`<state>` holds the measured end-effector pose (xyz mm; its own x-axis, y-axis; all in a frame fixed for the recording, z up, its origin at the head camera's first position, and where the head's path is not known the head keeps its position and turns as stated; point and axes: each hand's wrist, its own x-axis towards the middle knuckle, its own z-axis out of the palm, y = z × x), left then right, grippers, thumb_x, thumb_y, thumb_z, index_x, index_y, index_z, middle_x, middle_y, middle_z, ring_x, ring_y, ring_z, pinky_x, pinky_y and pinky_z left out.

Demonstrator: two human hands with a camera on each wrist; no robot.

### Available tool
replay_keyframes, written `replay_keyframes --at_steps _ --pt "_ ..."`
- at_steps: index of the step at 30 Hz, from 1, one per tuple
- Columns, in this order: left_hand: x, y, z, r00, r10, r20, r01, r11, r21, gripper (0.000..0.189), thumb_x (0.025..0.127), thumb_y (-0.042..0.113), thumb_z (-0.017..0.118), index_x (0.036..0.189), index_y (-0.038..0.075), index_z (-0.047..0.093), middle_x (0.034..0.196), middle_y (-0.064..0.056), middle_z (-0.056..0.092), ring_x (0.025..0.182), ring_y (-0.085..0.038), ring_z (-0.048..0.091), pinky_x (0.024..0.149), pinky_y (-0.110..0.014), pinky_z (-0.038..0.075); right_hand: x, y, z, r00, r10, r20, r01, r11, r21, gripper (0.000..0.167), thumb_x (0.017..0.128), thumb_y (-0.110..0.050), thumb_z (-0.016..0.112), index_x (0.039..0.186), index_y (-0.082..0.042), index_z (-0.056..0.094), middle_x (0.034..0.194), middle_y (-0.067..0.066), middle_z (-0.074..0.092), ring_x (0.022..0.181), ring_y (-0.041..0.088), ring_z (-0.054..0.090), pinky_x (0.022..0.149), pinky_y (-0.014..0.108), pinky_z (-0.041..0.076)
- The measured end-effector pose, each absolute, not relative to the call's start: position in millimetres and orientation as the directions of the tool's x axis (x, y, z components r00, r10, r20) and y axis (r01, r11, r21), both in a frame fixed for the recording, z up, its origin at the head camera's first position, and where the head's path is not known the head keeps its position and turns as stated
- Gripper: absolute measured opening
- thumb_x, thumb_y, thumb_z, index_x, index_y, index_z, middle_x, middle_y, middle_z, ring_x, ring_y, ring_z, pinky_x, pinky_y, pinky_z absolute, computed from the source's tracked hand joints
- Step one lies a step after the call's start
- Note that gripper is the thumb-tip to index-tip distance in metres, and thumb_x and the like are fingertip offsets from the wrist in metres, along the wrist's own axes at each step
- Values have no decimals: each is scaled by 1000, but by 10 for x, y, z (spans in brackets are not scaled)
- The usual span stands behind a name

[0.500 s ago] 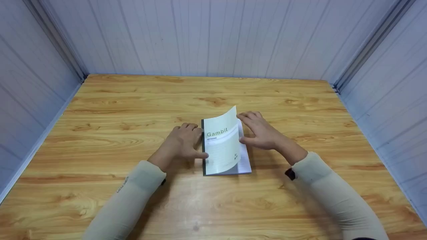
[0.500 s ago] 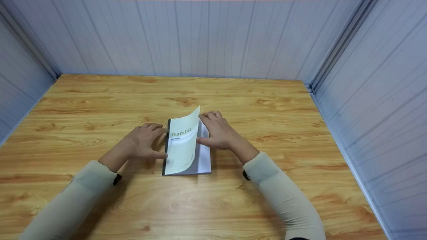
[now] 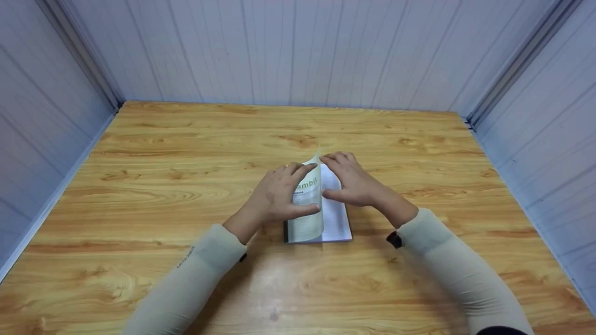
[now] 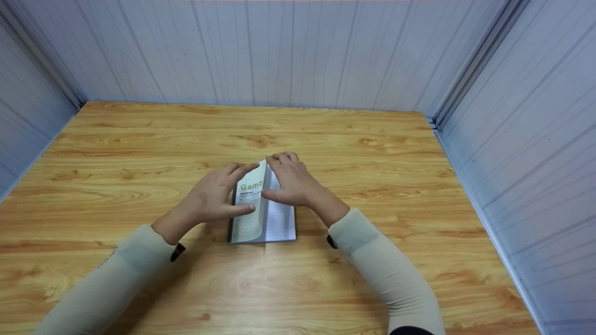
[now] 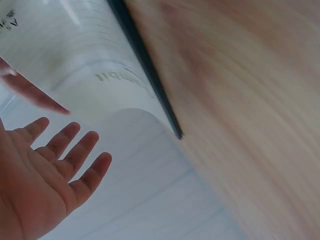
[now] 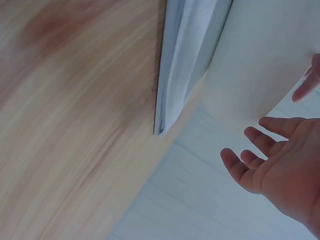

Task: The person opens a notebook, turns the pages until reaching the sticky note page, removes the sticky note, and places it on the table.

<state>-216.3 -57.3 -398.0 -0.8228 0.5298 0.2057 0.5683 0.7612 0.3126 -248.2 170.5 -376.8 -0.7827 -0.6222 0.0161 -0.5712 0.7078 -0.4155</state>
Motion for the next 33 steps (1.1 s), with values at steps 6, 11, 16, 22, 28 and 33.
replay_keyframes --at_steps 6,11,16,22,28,33 --pt "-2142 -526 -3959 -817 542 196 576 764 290 92 76 77 50 151 27 30 136 -3 49 114 -25 53 91 -47 46 -2487 1614 -3753 -790 -613 -2 -556 718 -418 79 85 -36 61 151 -7 28 150 13 33 141 34 20 109 60 26" --pt "-2158 -548 -3988 -816 542 201 578 763 289 90 76 72 56 150 26 33 135 -4 50 110 -25 54 86 -43 48 -2491 1583 -3749 -778 -629 8 -574 704 -419 80 83 -39 60 151 -9 29 150 11 34 140 32 21 109 58 27" --pt "-2168 -578 -4005 -819 538 199 574 762 300 86 76 70 58 146 24 39 135 -4 50 112 -25 54 86 -44 48 -2519 1575 -3753 -760 -650 6 -593 690 -416 80 84 -43 60 152 -15 28 150 10 33 139 32 22 108 58 28" --pt "-2172 -607 -3994 -875 438 205 483 766 424 63 89 61 48 137 20 49 133 -5 55 114 -24 56 90 -46 48 -2602 1593 -3767 -766 -637 82 -616 692 -377 66 86 -37 59 146 -16 39 145 10 42 136 33 29 107 56 30" --pt "-2169 -639 -3997 -934 292 207 357 739 571 44 97 51 42 122 18 57 124 -3 62 105 -21 60 86 -43 49 -2694 1636 -3814 -819 -562 115 -568 769 -293 49 88 -37 60 131 -13 55 133 10 53 127 32 42 104 53 34" --pt "-2176 -698 -4012 -964 175 202 267 673 690 31 97 47 45 104 21 60 111 1 66 98 -16 61 82 -36 51 -2772 1696 -3877 -852 -518 75 -516 810 -279 42 89 -35 59 125 -13 60 126 9 59 118 31 50 100 52 39"
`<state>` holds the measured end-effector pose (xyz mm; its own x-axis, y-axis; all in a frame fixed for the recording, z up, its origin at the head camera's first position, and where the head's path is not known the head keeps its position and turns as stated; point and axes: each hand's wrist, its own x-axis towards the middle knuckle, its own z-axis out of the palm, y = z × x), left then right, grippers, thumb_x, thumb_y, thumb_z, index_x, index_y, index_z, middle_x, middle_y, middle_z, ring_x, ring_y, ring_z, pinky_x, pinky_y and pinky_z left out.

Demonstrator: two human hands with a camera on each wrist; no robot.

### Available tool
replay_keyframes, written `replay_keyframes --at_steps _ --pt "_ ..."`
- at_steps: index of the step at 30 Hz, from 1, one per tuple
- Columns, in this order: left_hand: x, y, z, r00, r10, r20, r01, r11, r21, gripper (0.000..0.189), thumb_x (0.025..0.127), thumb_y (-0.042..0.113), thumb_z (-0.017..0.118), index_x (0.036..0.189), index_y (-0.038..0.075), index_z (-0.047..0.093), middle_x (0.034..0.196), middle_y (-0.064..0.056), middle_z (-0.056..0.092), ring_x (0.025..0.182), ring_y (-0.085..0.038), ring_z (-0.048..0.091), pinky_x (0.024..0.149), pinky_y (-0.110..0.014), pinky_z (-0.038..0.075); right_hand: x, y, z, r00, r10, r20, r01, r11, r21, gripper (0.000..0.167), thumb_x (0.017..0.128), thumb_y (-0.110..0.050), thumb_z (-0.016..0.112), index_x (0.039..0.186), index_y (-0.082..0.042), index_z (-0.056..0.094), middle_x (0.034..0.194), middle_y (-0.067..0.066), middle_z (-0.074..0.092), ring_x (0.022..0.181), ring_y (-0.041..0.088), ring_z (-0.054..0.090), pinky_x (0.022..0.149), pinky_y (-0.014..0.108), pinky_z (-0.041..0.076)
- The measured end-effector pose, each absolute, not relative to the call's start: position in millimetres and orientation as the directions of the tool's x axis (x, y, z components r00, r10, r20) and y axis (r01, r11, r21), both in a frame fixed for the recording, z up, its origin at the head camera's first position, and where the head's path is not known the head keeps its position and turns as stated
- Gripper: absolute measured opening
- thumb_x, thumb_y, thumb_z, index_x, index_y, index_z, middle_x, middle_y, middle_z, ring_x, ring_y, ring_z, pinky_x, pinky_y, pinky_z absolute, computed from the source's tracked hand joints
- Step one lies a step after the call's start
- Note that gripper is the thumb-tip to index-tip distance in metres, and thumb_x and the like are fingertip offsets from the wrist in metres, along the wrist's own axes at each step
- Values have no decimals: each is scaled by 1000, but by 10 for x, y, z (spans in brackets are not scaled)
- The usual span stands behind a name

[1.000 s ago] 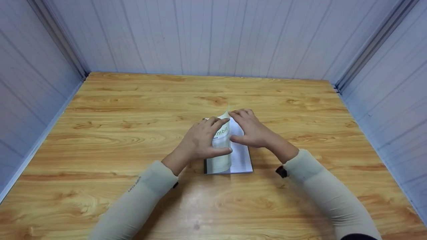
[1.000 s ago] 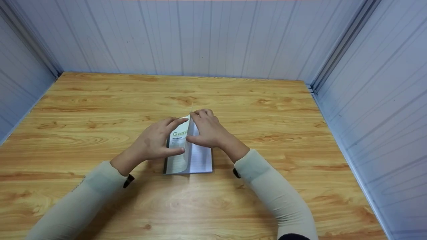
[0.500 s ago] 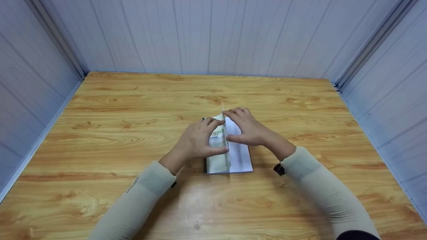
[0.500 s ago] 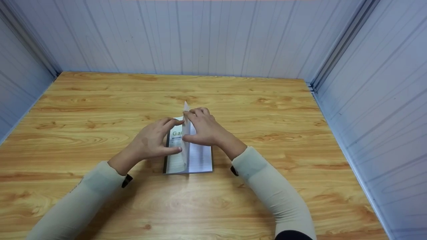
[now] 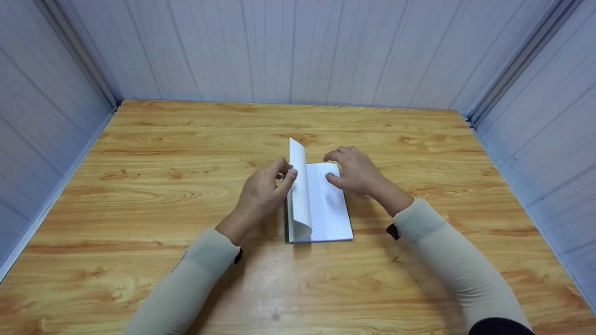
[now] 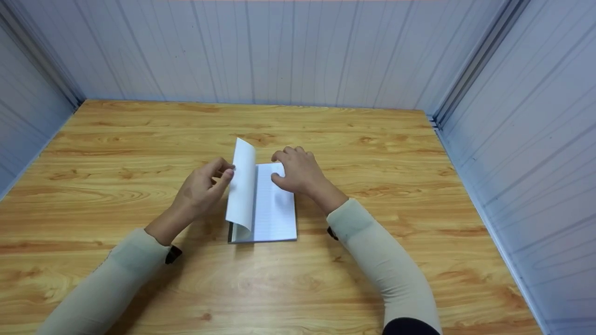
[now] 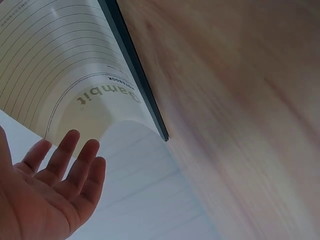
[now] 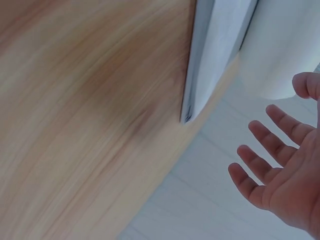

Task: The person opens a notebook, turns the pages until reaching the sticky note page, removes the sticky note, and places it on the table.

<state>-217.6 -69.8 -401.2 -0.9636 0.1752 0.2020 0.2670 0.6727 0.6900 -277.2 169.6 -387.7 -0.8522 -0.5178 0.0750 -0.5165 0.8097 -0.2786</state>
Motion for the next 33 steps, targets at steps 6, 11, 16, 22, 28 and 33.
replay_keyframes --at_steps 6,11,16,22,28,33 --pt "-2197 -817 -4014 -977 78 200 206 602 771 25 93 43 54 99 19 58 100 2 66 91 -16 65 78 -36 53 -2852 1752 -3961 -859 -510 35 -499 822 -274 40 89 -31 58 124 -11 60 118 11 63 112 32 55 96 53 41" --pt "-2225 -901 -4034 -984 29 177 163 561 812 24 88 36 59 101 16 58 99 -2 66 90 -18 65 78 -36 53 -2898 1784 -4030 -868 -495 -36 -475 850 -228 44 89 -34 57 127 -13 57 120 11 61 113 34 53 96 55 40" --pt "-2235 -937 -4052 -985 -10 170 139 532 836 33 86 33 61 115 18 56 99 -1 66 85 -17 64 75 -34 52 -2931 1796 -4071 -883 -453 -120 -427 883 -194 51 89 -41 57 132 -15 54 129 13 55 120 36 46 100 58 36" --pt "-2219 -970 -4039 -984 7 176 154 520 840 43 87 30 58 129 25 51 102 -2 66 79 -18 64 70 -32 50 -2956 1783 -4101 -896 -408 -177 -387 911 -143 59 89 -48 55 136 -14 50 135 16 49 125 37 41 101 58 34" --pt "-2215 -1008 -4038 -984 13 179 160 518 840 39 88 27 57 127 23 56 101 -5 66 76 -22 62 68 -30 47 -2971 1775 -4140 -898 -389 -206 -380 921 -86 68 87 -54 54 141 -12 46 139 18 46 128 40 38 99 60 34" --pt "-2212 -1035 -4038 -984 -2 178 154 493 856 38 88 28 58 126 23 57 99 -5 66 75 -23 61 67 -30 47 -2963 1780 -4166 -892 -399 -212 -392 917 -76 74 86 -58 55 143 -12 45 140 17 46 128 40 37 99 60 33"
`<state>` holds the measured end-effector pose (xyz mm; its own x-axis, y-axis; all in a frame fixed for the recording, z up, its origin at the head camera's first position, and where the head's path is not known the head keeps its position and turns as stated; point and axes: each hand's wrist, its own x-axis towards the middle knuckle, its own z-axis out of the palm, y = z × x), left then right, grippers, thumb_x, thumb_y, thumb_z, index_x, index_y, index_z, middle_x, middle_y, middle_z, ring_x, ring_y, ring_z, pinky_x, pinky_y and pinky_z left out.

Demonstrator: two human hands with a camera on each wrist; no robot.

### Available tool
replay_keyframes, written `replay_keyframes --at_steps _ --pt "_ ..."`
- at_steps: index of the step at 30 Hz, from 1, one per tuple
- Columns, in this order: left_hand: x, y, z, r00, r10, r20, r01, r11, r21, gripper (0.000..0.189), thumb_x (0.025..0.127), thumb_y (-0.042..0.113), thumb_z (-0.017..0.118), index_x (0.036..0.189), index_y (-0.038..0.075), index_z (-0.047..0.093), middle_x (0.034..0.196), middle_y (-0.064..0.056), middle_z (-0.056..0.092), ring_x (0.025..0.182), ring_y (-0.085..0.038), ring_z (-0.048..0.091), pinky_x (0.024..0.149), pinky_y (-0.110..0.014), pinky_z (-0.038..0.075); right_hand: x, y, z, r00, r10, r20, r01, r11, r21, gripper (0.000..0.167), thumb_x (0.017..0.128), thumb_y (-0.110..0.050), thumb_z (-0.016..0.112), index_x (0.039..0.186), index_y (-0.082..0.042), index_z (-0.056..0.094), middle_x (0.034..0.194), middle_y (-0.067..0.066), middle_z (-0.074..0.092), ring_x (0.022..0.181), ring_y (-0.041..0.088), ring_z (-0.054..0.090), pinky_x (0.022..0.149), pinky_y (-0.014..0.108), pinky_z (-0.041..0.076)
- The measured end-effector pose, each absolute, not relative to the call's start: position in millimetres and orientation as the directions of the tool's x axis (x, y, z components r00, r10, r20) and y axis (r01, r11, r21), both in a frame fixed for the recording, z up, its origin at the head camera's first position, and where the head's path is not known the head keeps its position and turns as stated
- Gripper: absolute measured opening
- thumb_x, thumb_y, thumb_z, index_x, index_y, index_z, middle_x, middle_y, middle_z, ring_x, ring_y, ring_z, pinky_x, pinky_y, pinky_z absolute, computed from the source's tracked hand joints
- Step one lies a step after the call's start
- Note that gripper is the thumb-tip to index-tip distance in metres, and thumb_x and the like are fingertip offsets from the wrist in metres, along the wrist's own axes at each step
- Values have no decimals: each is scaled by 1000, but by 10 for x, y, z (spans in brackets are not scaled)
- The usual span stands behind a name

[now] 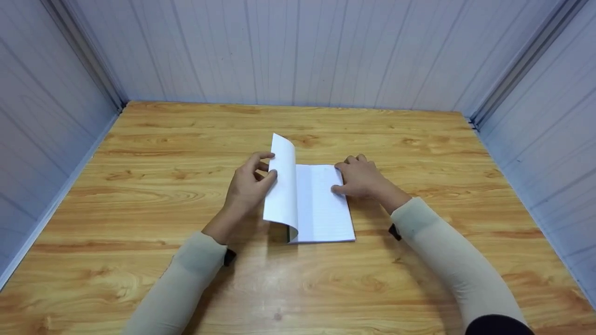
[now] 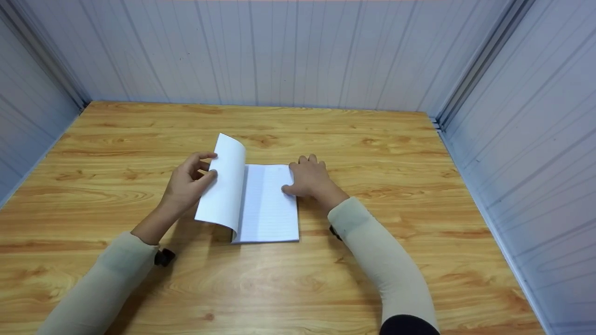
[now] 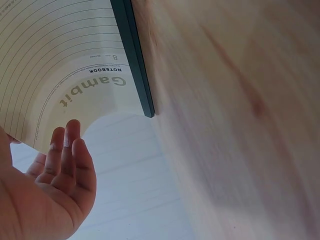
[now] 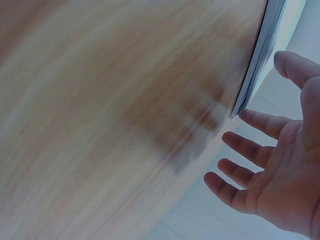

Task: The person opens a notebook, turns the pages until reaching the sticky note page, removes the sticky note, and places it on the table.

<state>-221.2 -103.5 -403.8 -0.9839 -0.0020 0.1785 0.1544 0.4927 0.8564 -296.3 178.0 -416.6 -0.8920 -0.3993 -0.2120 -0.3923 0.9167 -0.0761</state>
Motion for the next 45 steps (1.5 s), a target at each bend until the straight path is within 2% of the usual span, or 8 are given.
replay_keyframes --at_steps 6,13,18,30,36,45 --pt "-2201 -1038 -4031 -991 -13 131 110 457 883 37 88 29 57 125 26 57 98 -4 66 75 -20 59 67 -31 47 -2954 1792 -4184 -891 -411 -194 -407 911 -63 72 87 -57 55 142 -12 46 142 19 44 132 42 33 101 62 32" --pt "-2215 -1057 -3995 -992 -103 72 25 398 917 31 86 28 61 117 24 62 97 -4 65 80 -21 57 70 -31 46 -2969 1765 -4195 -895 -410 -178 -402 912 -80 68 88 -54 58 139 -9 50 143 20 44 134 41 32 104 61 31" --pt "-2221 -1064 -3977 -989 -144 37 -24 399 917 29 87 31 62 115 23 63 98 -4 64 83 -20 56 73 -31 45 -2976 1771 -4217 -885 -426 -190 -421 905 -64 69 90 -52 56 142 -8 46 146 19 41 135 42 31 106 60 31" --pt "-2223 -1080 -3992 -983 -177 54 -20 392 920 24 90 28 55 108 19 68 101 -2 61 92 -17 52 75 -30 42 -2934 1758 -4225 -869 -460 -182 -462 886 -38 68 94 -47 52 144 -4 42 149 19 38 138 41 28 107 59 29" --pt "-2228 -1075 -4041 -988 -96 124 82 358 930 28 90 22 57 117 17 64 101 -6 61 89 -19 53 76 -30 42 -2920 1763 -4224 -877 -456 -153 -448 890 -84 66 92 -46 55 142 -3 45 147 19 40 136 41 29 106 60 30" --pt "-2241 -1080 -4077 -994 -63 92 65 344 937 42 89 25 58 131 26 54 103 -8 63 78 -21 55 70 -31 45 -2924 1742 -4234 -880 -442 -173 -435 897 -78 68 93 -47 53 143 -3 42 147 19 39 137 39 29 107 58 30"
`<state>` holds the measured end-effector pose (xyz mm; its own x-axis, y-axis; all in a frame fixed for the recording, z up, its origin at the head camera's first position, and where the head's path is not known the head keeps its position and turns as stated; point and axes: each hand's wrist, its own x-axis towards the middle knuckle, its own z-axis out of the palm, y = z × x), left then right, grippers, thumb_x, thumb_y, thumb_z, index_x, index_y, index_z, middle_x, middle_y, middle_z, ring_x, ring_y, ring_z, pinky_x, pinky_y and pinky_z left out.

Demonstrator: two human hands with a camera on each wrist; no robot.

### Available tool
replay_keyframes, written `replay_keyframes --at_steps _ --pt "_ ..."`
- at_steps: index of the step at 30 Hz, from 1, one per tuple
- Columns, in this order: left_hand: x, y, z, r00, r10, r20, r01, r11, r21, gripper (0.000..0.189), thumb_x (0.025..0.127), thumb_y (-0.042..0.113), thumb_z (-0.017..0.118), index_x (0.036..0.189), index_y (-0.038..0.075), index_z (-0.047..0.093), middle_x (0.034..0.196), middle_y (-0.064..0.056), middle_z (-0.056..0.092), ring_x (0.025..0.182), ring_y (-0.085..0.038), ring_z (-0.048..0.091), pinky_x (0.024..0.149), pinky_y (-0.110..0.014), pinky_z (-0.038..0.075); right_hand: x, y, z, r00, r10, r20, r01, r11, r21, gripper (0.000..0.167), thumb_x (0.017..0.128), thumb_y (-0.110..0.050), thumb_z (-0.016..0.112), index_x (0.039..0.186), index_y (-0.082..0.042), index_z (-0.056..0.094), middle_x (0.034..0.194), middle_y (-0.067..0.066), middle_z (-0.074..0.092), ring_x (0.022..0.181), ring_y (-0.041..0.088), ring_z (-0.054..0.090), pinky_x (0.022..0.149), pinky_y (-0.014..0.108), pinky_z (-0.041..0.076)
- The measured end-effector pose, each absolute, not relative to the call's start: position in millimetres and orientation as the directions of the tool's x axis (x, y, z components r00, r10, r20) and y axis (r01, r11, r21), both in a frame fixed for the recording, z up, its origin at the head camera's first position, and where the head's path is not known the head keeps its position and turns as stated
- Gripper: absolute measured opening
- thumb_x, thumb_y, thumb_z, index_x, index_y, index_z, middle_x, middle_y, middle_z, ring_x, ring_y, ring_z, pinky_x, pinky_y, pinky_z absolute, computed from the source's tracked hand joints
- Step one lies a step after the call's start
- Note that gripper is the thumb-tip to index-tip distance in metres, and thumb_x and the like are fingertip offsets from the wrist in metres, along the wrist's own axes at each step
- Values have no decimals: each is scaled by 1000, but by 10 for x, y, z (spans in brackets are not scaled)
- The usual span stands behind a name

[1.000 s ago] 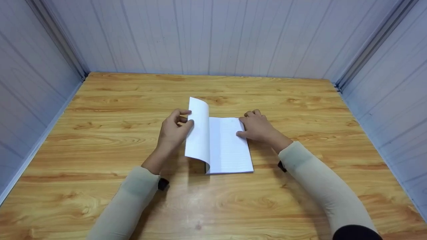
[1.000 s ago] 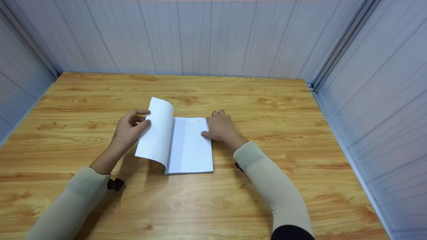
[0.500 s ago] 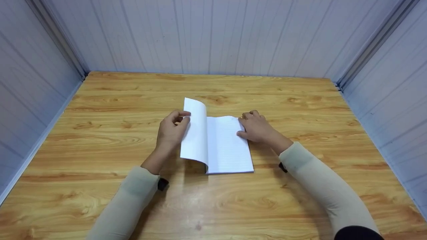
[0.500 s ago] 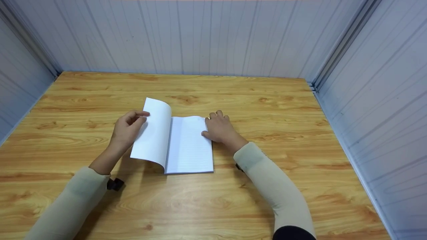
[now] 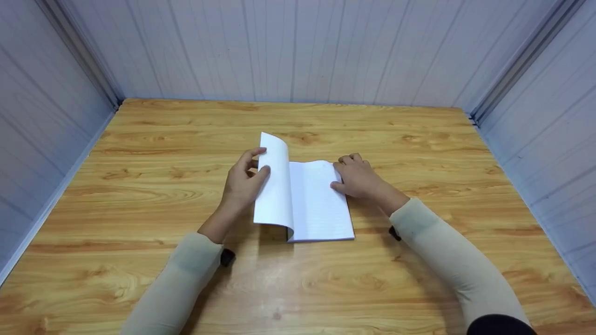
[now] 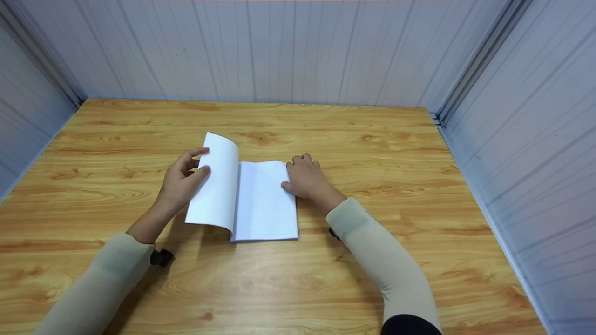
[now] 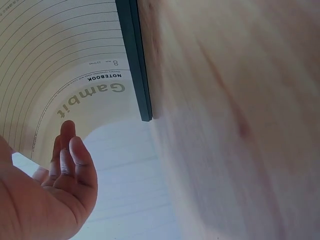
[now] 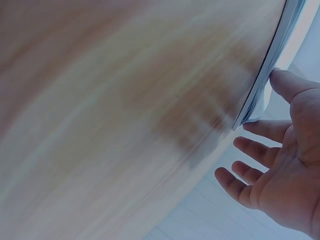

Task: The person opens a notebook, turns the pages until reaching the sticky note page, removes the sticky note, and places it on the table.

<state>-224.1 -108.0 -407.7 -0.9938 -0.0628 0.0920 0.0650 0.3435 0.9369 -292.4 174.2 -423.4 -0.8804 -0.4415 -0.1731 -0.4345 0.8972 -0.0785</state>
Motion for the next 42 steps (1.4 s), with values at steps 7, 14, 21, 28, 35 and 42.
replay_keyframes --at_steps 7,14,21,28,35,42 --pt "-2232 -1072 -4061 -995 -57 85 60 354 934 43 89 26 58 132 26 52 104 -8 64 78 -21 56 70 -31 46 -2921 1730 -4224 -881 -443 -166 -434 897 -84 65 93 -45 54 143 -4 43 147 17 40 137 39 29 108 58 29" --pt "-2237 -1069 -4081 -995 -61 81 54 355 933 44 88 26 60 131 27 53 102 -7 64 77 -21 56 69 -31 47 -2922 1737 -4226 -890 -448 -89 -429 887 -173 58 90 -40 61 137 -6 51 134 16 49 126 36 38 102 54 34" --pt "-2244 -1067 -4086 -995 -32 96 79 350 934 45 88 23 58 133 25 52 102 -10 66 73 -20 57 66 -29 48 -2920 1738 -4208 -897 -440 -35 -414 866 -281 49 91 -30 60 134 -8 52 107 11 59 99 28 46 85 45 38" --pt "-2237 -1063 -4085 -995 -49 89 66 357 932 45 89 23 59 133 24 52 102 -10 64 73 -20 55 66 -29 47 -2906 1711 -4178 -920 -388 -58 -319 825 -467 59 91 -20 61 143 -2 40 98 11 61 84 22 53 75 35 46" --pt "-2233 -1068 -4086 -994 -52 93 69 346 936 44 89 23 59 133 24 53 102 -10 64 74 -20 55 67 -30 46 -2860 1689 -4116 -955 -286 -80 -175 758 -628 66 92 -18 59 147 3 29 89 7 53 74 17 49 71 31 43" --pt "-2233 -1075 -4085 -994 -49 99 76 347 935 44 90 23 59 133 24 52 103 -9 64 74 -21 55 67 -30 46 -2814 1648 -4064 -962 -262 -77 -120 660 -742 47 94 -19 56 137 -4 45 83 4 53 61 13 44 57 26 39"
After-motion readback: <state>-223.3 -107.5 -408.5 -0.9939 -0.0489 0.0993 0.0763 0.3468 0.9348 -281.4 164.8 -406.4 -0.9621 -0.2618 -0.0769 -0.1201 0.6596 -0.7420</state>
